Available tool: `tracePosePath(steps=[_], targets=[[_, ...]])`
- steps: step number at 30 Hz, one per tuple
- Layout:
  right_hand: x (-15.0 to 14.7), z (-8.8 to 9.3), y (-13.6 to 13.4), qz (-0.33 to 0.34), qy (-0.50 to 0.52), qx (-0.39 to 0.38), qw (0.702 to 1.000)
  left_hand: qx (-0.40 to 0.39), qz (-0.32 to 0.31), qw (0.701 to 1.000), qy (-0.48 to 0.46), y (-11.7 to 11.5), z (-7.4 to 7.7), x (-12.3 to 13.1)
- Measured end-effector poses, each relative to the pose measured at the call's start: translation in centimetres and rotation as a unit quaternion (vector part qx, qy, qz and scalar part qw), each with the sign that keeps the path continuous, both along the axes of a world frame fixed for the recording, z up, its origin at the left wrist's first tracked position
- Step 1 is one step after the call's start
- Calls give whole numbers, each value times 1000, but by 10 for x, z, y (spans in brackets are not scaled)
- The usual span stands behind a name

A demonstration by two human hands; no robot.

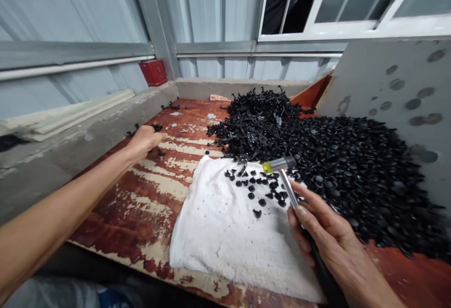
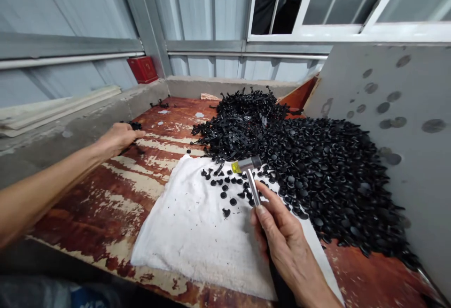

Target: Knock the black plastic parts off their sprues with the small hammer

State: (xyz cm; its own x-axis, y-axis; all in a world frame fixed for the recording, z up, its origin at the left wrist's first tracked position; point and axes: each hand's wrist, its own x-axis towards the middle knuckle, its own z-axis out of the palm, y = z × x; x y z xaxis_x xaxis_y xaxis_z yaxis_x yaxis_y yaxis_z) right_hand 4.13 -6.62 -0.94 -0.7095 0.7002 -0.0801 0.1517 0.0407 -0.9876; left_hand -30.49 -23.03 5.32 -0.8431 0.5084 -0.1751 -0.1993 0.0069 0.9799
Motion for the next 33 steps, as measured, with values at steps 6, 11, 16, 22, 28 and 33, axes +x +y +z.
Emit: tracePosePath(steps=[6, 11, 16, 22, 28, 33], targets=[[-4, -4, -2, -3, 17, -149, 989, -141, 88, 933, 319, 46, 5, -9], [-2, -8, 1, -22, 44, -176, 983, -221, -75, 878, 418, 120, -45, 12], [-1, -14, 5, -7, 53, -196, 979, -244, -161, 850, 437, 140, -60, 11], [-3, -10, 6, 9, 53, -208, 977, -247, -163, 878, 377, 102, -31, 17], [-3, -10, 6, 22, 62, -205, 976, -154, -334, 930, 29, 49, -22, 95], [-2, -11, 9, 38, 69, -204, 976, -164, -349, 921, -57, 38, -31, 135]])
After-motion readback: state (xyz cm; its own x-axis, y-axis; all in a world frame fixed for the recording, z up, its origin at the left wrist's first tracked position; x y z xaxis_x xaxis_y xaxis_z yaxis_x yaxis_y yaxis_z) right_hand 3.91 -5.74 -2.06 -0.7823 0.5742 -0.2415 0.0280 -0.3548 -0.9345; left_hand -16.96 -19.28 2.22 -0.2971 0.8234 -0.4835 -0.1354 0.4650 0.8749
